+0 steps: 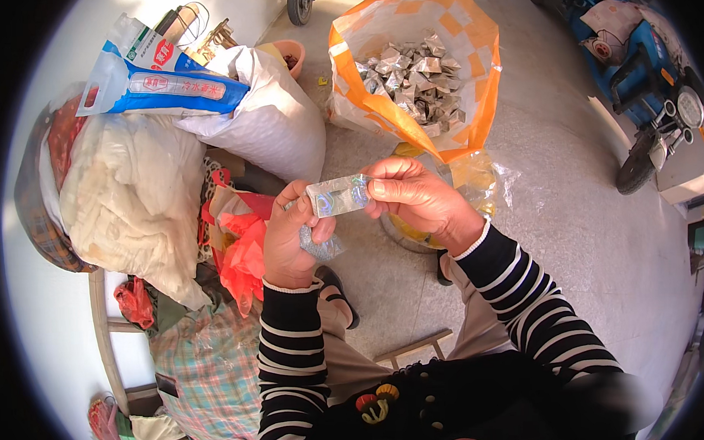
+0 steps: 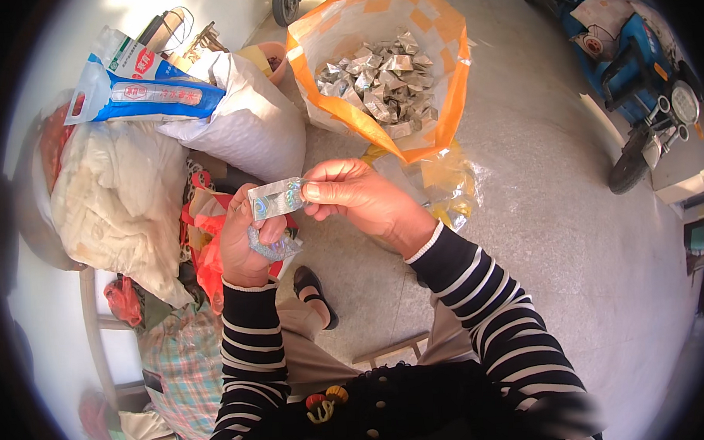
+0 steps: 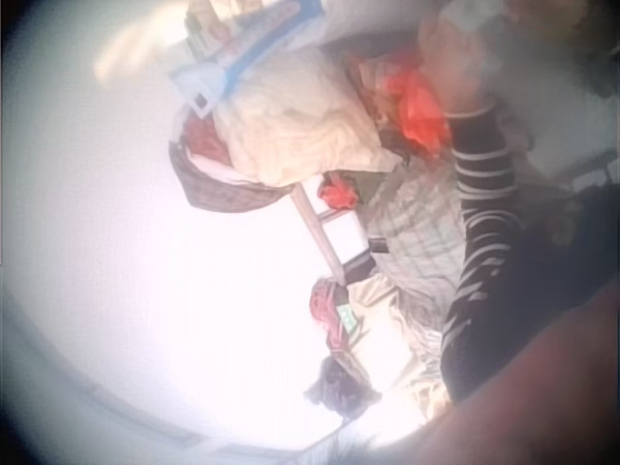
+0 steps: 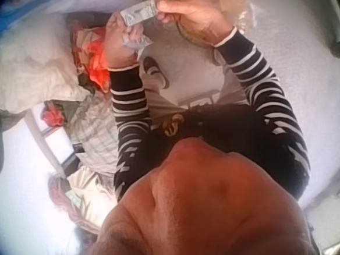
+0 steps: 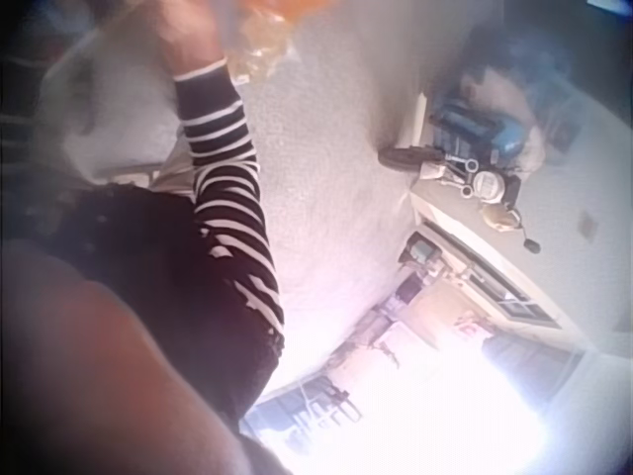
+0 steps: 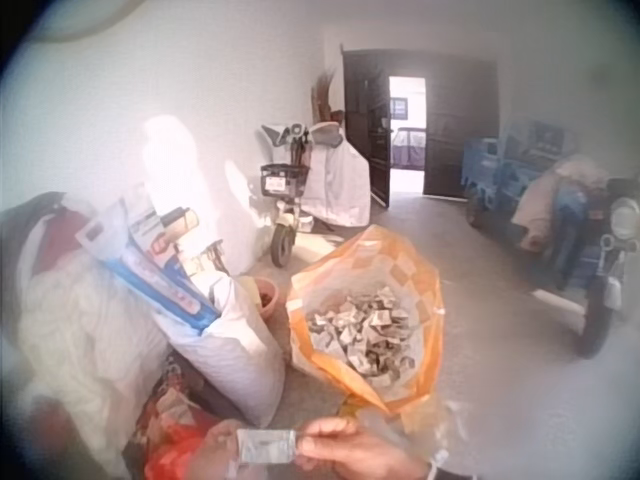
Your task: The person repeatedly folds small rectangular pieces of aluminum foil into compact shapes by hand and places them into an open orange plastic bag. The hands fold each piece multiple times before dropping it into the bag.
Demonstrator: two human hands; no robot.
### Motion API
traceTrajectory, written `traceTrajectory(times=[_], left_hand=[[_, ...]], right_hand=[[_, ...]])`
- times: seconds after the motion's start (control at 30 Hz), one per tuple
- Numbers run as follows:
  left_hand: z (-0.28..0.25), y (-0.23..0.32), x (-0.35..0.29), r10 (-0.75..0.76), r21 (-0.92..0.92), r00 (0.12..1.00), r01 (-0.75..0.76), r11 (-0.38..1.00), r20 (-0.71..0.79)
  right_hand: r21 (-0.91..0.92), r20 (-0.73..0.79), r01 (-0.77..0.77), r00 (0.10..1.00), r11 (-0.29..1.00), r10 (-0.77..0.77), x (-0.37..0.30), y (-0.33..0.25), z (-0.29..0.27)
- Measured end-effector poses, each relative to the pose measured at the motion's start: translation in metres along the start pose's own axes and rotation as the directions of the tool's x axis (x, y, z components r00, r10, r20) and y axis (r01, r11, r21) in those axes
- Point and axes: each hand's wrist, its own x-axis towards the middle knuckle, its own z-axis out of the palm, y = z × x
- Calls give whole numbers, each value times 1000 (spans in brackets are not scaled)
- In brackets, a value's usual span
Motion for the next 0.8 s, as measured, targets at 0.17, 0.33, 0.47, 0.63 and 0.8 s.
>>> traceTrajectory(times=[0.17, 0.33, 0.47, 0.63, 0.8], left_hand=[[-1, 2, 0, -39, 6, 999, 39, 999, 6], [-1, 1, 0, 0, 48, 1000, 0, 999, -2], [-4, 1, 5, 23, -7, 977, -25, 1000, -210], [-12, 3, 11, -47, -112, 940, 10, 994, -337], [-19, -2, 10, -62, -154, 941, 11, 988, -334]], right_hand=[[39, -39, -20, 999, 999, 22, 2, 3, 0], [-148, -19, 132, 991, 980, -136, 1, -4, 15], [-801, 369, 572, 707, 180, -604, -14, -33, 34], [-818, 558, 377, 334, -435, -759, -53, -74, 59], [-891, 424, 134, -97, -434, -900, -47, -106, 39]])
